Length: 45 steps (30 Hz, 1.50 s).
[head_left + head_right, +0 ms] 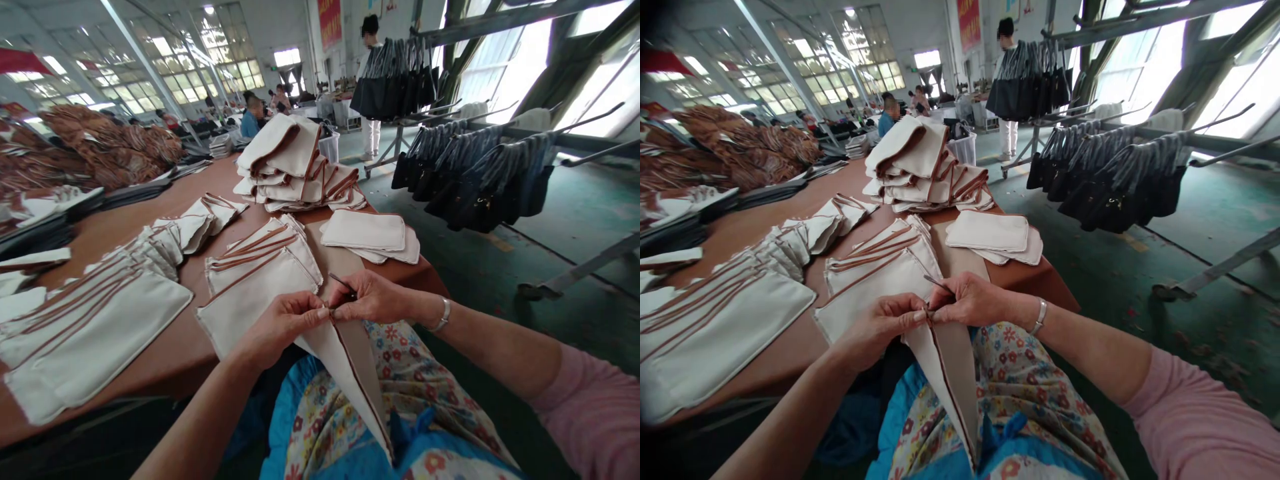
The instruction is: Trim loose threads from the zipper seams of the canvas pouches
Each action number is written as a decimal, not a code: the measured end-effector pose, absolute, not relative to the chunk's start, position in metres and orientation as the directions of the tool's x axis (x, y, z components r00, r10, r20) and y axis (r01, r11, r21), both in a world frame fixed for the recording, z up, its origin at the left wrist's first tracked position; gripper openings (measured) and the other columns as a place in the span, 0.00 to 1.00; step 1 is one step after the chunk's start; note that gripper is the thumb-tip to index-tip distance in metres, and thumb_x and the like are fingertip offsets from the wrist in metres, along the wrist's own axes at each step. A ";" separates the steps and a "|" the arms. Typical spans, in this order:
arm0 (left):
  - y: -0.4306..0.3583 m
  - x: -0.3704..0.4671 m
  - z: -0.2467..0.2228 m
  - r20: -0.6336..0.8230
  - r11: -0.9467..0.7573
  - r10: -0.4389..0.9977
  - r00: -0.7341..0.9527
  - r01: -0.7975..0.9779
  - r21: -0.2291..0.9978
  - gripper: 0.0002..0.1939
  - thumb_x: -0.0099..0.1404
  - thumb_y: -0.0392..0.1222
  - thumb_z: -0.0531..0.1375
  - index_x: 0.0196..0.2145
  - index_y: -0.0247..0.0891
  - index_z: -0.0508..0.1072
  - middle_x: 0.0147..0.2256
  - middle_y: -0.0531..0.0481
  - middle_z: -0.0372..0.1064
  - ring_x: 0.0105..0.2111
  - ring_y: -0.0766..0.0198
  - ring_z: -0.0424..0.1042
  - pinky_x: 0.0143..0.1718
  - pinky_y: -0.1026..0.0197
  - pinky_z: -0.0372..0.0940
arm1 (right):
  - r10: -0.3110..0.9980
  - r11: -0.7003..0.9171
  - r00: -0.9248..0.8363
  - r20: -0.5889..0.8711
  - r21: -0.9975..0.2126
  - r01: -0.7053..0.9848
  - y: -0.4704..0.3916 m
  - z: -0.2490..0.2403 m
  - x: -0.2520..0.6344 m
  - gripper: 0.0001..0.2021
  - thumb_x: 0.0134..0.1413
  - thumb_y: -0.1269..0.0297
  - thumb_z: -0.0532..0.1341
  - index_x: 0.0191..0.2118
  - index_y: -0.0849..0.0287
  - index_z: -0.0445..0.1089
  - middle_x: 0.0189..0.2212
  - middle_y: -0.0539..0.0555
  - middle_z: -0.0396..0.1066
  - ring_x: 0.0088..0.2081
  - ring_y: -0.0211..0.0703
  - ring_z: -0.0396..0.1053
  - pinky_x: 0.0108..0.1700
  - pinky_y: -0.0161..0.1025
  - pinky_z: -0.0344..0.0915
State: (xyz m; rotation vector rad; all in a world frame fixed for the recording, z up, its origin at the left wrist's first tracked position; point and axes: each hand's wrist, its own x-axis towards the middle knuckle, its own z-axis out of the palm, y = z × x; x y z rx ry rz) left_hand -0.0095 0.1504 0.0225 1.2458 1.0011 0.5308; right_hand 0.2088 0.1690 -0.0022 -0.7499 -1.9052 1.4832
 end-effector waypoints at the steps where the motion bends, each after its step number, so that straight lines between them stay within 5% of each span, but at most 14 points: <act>1: 0.150 -0.008 0.022 -0.321 0.281 0.801 0.504 0.157 0.947 0.14 0.57 0.47 0.68 0.30 0.32 0.73 0.25 0.53 0.67 0.25 0.70 0.62 0.28 0.69 0.56 | 0.745 0.186 -0.660 0.094 -0.980 0.070 0.168 -0.002 0.209 0.10 0.50 0.64 0.66 0.34 0.66 0.71 0.25 0.48 0.66 0.28 0.32 0.60 0.31 0.31 0.57; 11: 0.144 -0.002 0.018 -0.306 0.315 0.788 0.534 0.077 0.946 0.14 0.59 0.47 0.66 0.30 0.33 0.72 0.26 0.53 0.67 0.26 0.69 0.62 0.30 0.67 0.57 | 0.725 0.037 -0.687 -0.049 -0.993 0.110 0.164 0.007 0.210 0.11 0.58 0.61 0.59 0.30 0.64 0.66 0.19 0.43 0.52 0.20 0.27 0.49 0.21 0.28 0.46; 21: 0.143 -0.001 0.014 -0.383 0.410 0.774 0.504 0.062 0.910 0.09 0.56 0.41 0.68 0.29 0.33 0.74 0.27 0.51 0.71 0.26 0.68 0.66 0.31 0.66 0.60 | 0.767 -0.226 -0.594 -0.242 -0.969 0.102 0.154 0.003 0.207 0.10 0.58 0.59 0.57 0.31 0.61 0.63 0.15 0.40 0.54 0.12 0.26 0.50 0.12 0.25 0.49; 26: 0.146 0.003 0.017 -0.351 0.266 0.814 0.464 0.239 0.934 0.10 0.56 0.43 0.66 0.28 0.33 0.74 0.26 0.51 0.70 0.25 0.68 0.64 0.28 0.67 0.58 | 0.809 -0.131 -0.556 -0.192 -0.980 0.148 0.153 0.009 0.205 0.15 0.55 0.53 0.61 0.31 0.61 0.63 0.15 0.41 0.56 0.13 0.26 0.51 0.13 0.25 0.48; 31: 0.145 0.004 0.018 -0.300 0.101 0.861 0.411 0.440 0.892 0.10 0.58 0.44 0.62 0.31 0.33 0.76 0.26 0.52 0.69 0.25 0.67 0.63 0.25 0.67 0.56 | 0.808 -0.099 -0.560 -0.184 -0.979 0.179 0.155 0.010 0.203 0.07 0.47 0.68 0.65 0.30 0.64 0.67 0.21 0.45 0.62 0.18 0.25 0.52 0.17 0.26 0.48; 37: 0.146 0.004 0.008 -0.291 0.109 0.848 0.443 0.391 0.914 0.13 0.60 0.48 0.61 0.30 0.33 0.74 0.26 0.51 0.68 0.26 0.66 0.63 0.27 0.66 0.57 | 0.825 -0.159 -0.505 -0.253 -0.962 0.223 0.154 0.005 0.201 0.04 0.49 0.67 0.60 0.30 0.63 0.69 0.15 0.43 0.59 0.15 0.28 0.51 0.16 0.29 0.47; 45: 0.147 0.007 -0.002 -0.262 0.051 0.870 0.417 0.452 0.890 0.12 0.61 0.45 0.59 0.31 0.33 0.76 0.27 0.50 0.71 0.26 0.65 0.65 0.25 0.67 0.57 | 0.915 0.063 -0.400 -0.060 -0.956 0.288 0.150 -0.008 0.199 0.03 0.49 0.70 0.59 0.27 0.63 0.68 0.21 0.47 0.64 0.24 0.32 0.57 0.26 0.30 0.53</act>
